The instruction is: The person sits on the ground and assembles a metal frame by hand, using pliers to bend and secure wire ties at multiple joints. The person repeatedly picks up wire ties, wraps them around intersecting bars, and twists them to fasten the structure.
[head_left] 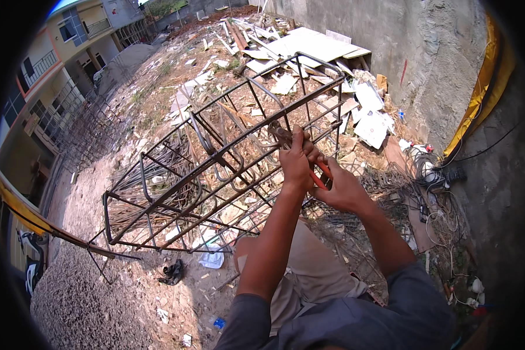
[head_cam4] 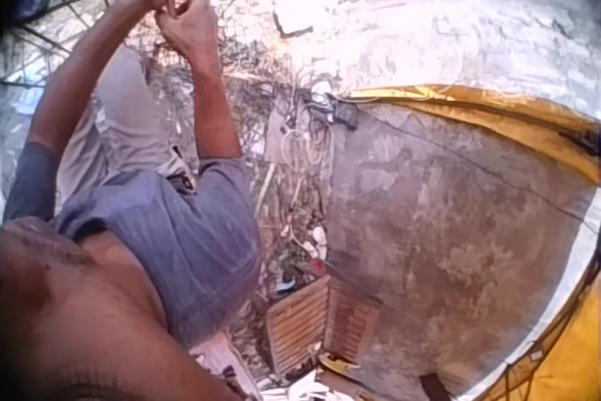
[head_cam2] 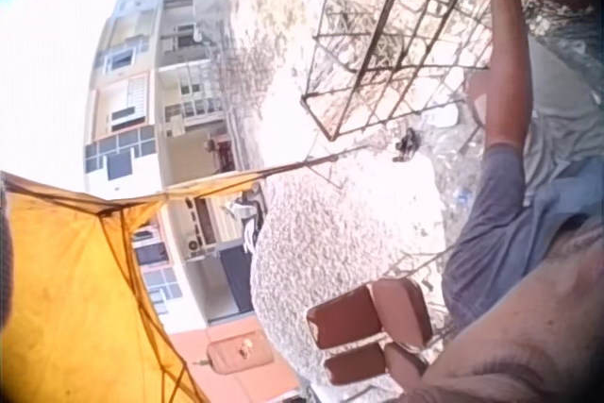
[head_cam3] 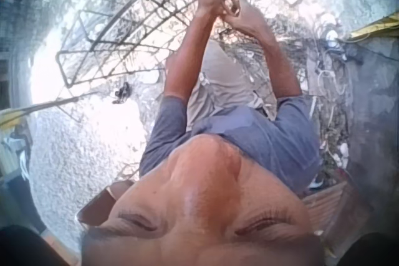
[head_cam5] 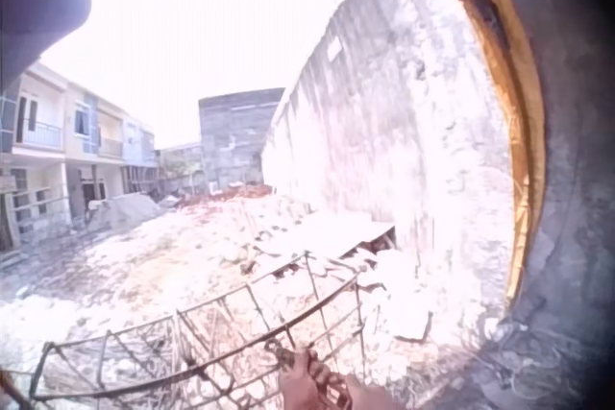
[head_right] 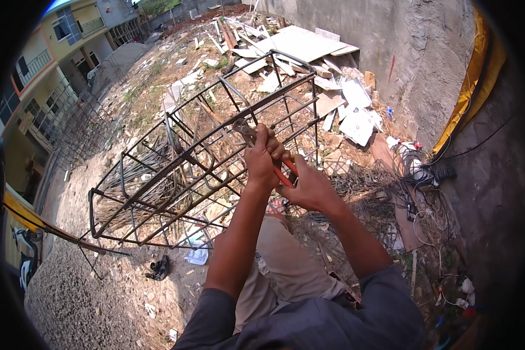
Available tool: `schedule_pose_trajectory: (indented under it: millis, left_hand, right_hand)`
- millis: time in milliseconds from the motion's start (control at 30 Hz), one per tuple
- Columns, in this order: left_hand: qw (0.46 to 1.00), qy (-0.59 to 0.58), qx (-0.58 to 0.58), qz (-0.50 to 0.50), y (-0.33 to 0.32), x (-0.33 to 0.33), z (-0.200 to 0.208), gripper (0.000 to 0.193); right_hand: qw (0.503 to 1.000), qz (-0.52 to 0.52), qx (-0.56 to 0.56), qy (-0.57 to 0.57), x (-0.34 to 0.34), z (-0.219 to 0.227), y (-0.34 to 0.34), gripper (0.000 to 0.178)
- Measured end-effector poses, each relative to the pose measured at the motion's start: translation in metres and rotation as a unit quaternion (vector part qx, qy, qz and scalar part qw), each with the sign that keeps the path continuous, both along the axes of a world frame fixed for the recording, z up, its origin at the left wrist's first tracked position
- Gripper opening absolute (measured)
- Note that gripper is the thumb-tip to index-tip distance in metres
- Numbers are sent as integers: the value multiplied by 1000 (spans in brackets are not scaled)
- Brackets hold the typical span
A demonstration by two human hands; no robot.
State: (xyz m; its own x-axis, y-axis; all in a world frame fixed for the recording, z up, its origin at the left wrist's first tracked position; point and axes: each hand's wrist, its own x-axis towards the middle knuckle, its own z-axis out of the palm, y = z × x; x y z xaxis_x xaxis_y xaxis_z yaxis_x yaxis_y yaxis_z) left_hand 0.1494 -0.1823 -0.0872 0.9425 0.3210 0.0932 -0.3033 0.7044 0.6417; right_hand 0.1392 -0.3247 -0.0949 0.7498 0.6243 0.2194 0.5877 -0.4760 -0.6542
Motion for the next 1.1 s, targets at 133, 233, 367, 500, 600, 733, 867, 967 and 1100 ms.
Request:
schedule_pose_trajectory:
  millis: [133, 233, 367, 500, 600, 733, 867, 967, 1100]
  left_hand:
    - [995, 55, -33, 77, -15, 3, 14, 33]
    - [991, 85, -13, 98, -16, 1, 12, 31]
    - [983, 110, 84, 118, -6, -3, 10, 23]
    - [991, 75, 103, 50, 8, -19, 9, 25]
    - [998, 28, 26, -52, 24, -27, 10, 29]
    - [980, -68, -4, -186, 44, -18, -9, 32]
    - [996, 33, 6, -79, 31, -16, 5, 33]
    - [991, 88, 82, 66, 17, -5, 3, 33]
    - [953, 113, 185, 211, 3, -1, 3, 29]
  right_hand:
    - [969, -159, -60, -181, -13, -8, 18, 47]
    - [977, -164, -59, -120, -10, -10, 22, 32]
    - [997, -70, -27, -9, -6, 4, 16, 31]
    - [935, 95, 94, 330, 16, -8, 7, 35]
    - [721, 271, 214, 601, 19, -24, 7, 45]
    - [698, 295, 243, 605, 13, -37, 16, 66]
    - [934, 182, 115, 284, 5, -13, 7, 78]
    - [993, 69, 45, 89, -10, 1, 1, 68]
    - [997, 36, 43, 48, -22, -14, 11, 46]
